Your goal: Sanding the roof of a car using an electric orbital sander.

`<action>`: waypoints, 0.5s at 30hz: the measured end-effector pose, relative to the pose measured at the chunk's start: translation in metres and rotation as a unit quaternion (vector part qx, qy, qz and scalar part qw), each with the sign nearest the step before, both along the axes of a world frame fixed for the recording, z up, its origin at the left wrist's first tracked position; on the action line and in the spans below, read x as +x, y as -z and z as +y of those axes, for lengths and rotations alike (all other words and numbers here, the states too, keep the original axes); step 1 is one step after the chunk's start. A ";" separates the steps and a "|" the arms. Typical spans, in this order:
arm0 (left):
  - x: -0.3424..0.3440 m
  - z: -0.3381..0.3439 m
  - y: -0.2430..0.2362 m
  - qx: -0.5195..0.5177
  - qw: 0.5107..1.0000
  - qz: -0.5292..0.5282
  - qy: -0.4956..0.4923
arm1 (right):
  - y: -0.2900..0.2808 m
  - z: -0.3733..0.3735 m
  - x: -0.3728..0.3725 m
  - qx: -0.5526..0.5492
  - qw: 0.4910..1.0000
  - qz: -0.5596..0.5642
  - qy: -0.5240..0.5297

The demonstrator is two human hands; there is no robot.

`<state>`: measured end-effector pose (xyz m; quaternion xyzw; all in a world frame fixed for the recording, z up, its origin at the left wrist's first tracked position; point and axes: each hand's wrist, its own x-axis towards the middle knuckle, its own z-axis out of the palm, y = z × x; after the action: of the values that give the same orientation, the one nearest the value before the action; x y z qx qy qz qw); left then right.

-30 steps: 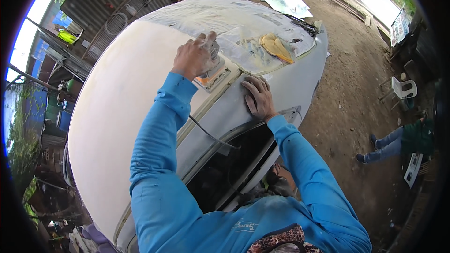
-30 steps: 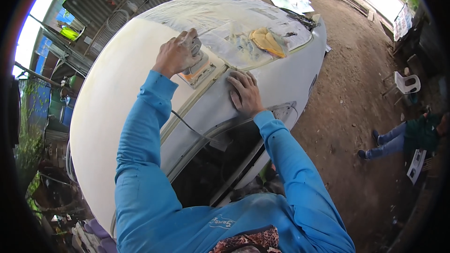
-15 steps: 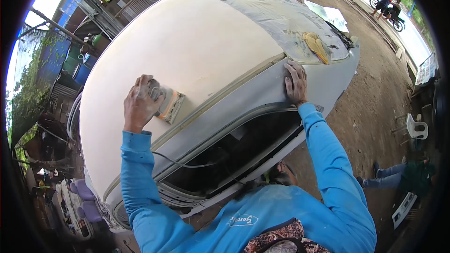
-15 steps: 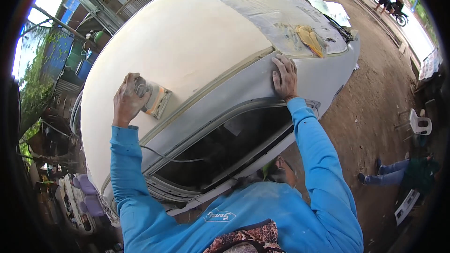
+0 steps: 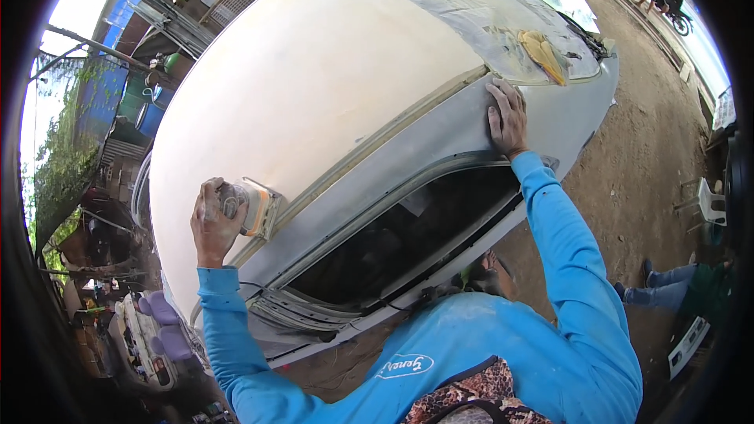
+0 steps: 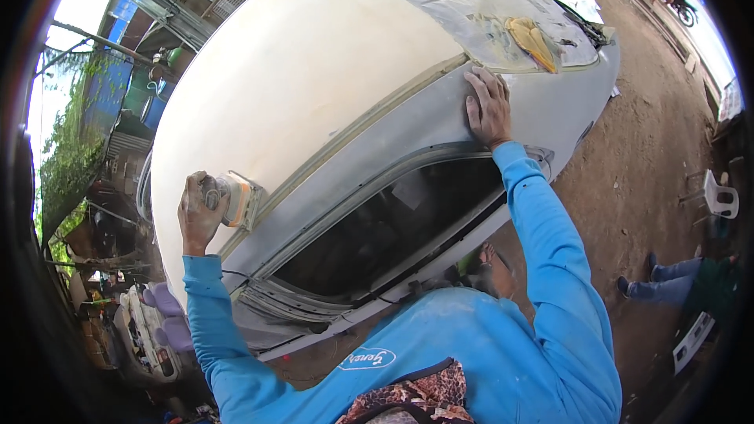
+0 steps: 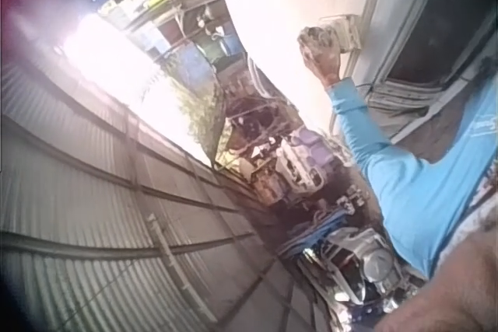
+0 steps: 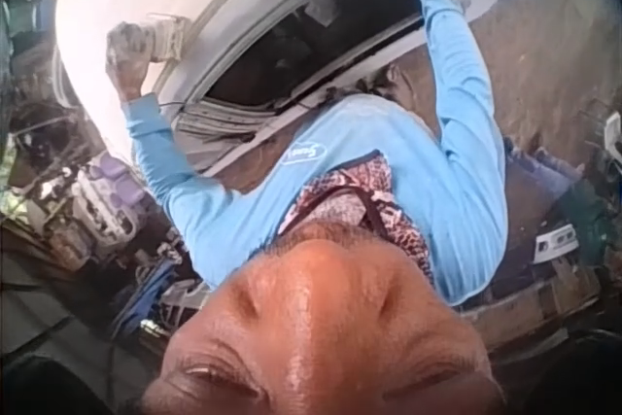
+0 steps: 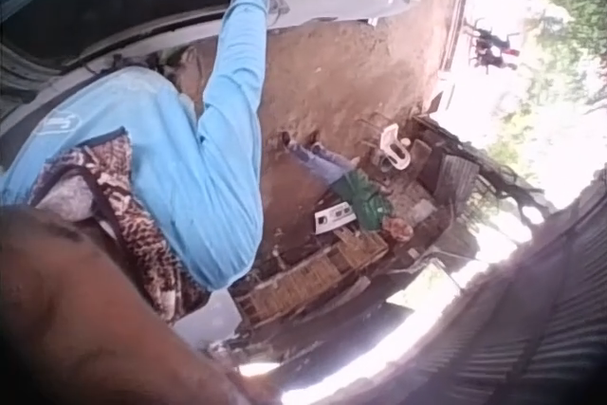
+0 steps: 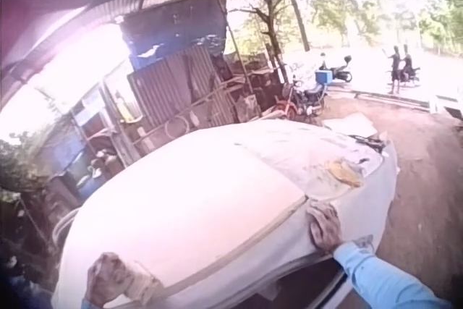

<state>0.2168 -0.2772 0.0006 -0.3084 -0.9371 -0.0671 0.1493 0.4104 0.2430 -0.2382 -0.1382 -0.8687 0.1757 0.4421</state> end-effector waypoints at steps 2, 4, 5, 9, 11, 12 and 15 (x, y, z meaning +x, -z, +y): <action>0.000 0.040 0.001 -0.011 0.999 0.005 0.034 | 0.000 0.000 0.001 -0.003 1.000 -0.002 -0.001; -0.001 0.085 0.000 -0.015 0.997 0.007 0.072 | -0.001 0.001 0.001 -0.014 1.000 0.006 -0.005; -0.001 0.108 -0.001 -0.025 0.995 0.007 0.093 | -0.001 0.001 0.002 -0.015 1.000 0.003 0.002; 0.000 0.198 0.000 -0.044 0.987 -0.004 0.152 | -0.001 0.003 0.003 -0.022 1.000 0.014 -0.013; 0.002 0.241 0.002 -0.054 0.984 -0.013 0.169 | -0.001 0.004 0.005 -0.025 0.999 0.011 -0.020; 0.003 0.262 0.003 -0.059 0.983 -0.013 0.176 | -0.002 0.004 0.006 -0.028 0.999 0.005 -0.018; 0.007 0.316 0.007 -0.069 0.974 -0.006 0.214 | -0.003 0.004 0.007 -0.039 0.999 0.010 -0.024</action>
<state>0.2236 0.0391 -0.0062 -0.5108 -0.8527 -0.0347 0.1041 0.4178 0.2471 -0.2353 -0.1328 -0.8598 0.2210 0.4407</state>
